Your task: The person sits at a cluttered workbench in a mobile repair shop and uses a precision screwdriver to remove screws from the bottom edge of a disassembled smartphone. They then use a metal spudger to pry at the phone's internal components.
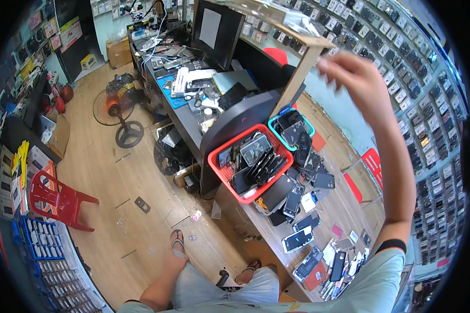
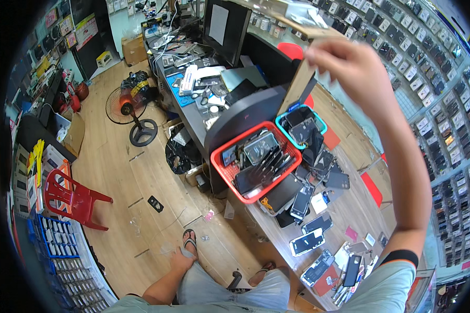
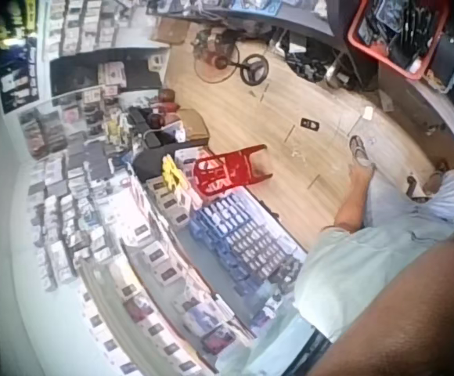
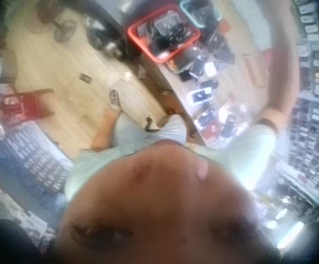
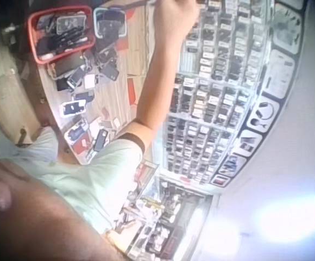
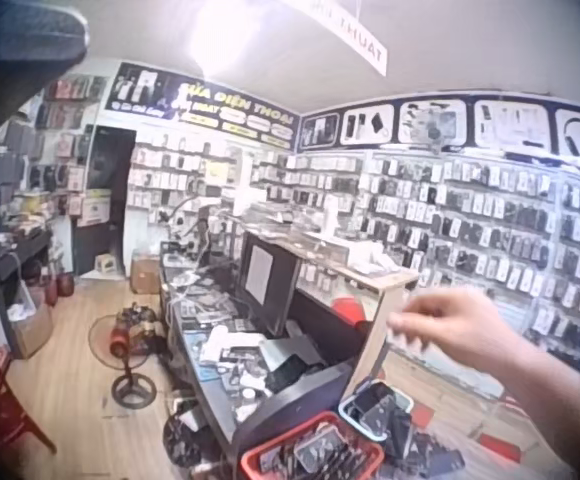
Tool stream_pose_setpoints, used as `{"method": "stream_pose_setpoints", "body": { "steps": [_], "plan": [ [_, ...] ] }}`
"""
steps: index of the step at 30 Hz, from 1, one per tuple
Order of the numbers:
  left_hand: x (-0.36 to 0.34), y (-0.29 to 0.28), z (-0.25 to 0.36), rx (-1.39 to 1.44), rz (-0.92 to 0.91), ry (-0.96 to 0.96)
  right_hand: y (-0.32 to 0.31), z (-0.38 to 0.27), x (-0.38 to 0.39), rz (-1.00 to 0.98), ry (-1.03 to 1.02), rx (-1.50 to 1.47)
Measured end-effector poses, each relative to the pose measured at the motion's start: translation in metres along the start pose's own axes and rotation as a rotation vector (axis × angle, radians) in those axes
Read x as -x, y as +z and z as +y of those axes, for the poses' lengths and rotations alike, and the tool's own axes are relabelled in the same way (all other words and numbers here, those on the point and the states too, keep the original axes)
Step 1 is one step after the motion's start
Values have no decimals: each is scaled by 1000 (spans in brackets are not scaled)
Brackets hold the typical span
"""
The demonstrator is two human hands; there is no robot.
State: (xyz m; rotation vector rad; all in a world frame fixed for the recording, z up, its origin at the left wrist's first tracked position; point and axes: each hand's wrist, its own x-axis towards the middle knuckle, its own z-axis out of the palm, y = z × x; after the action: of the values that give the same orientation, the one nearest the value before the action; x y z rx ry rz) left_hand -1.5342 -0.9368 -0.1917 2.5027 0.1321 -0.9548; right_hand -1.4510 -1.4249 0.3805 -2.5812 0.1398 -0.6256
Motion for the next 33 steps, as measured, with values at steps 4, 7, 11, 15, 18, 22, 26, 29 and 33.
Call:
{"method": "stream_pose_setpoints", "body": {
  "steps": [4, 7, 11, 15, 18, 22, 26, 29, 33],
  "plan": [
    [10, 1, -20, -108, -137, -182, -11, 3, -183, 42, -95, 211],
    [9, 6, -44, -106, -145, -164, 5, 19, -290, 74, 153, 508],
    [7, 12, -42, -128, -188, -277, 29, 77, -374, -49, 276, 563],
    [0, 6, -63, -45, -178, -287, 63, 66, -382, -197, 476, 476],
    [-2, -3, -59, -38, -207, -339, 62, 62, -383, -240, 545, 511],
    [-5, -2, -58, -66, -206, -325, 57, 61, -374, -212, 519, 373],
    [-4, -2, -53, -45, -205, -345, 63, 59, -363, -202, 462, 304],
    [-7, 4, -50, -87, -228, -345, 61, 54, -360, -218, 460, 304],
    [3, -3, -36, -57, -93, -325, 63, 56, -366, -245, 459, 378]
  ]
}}
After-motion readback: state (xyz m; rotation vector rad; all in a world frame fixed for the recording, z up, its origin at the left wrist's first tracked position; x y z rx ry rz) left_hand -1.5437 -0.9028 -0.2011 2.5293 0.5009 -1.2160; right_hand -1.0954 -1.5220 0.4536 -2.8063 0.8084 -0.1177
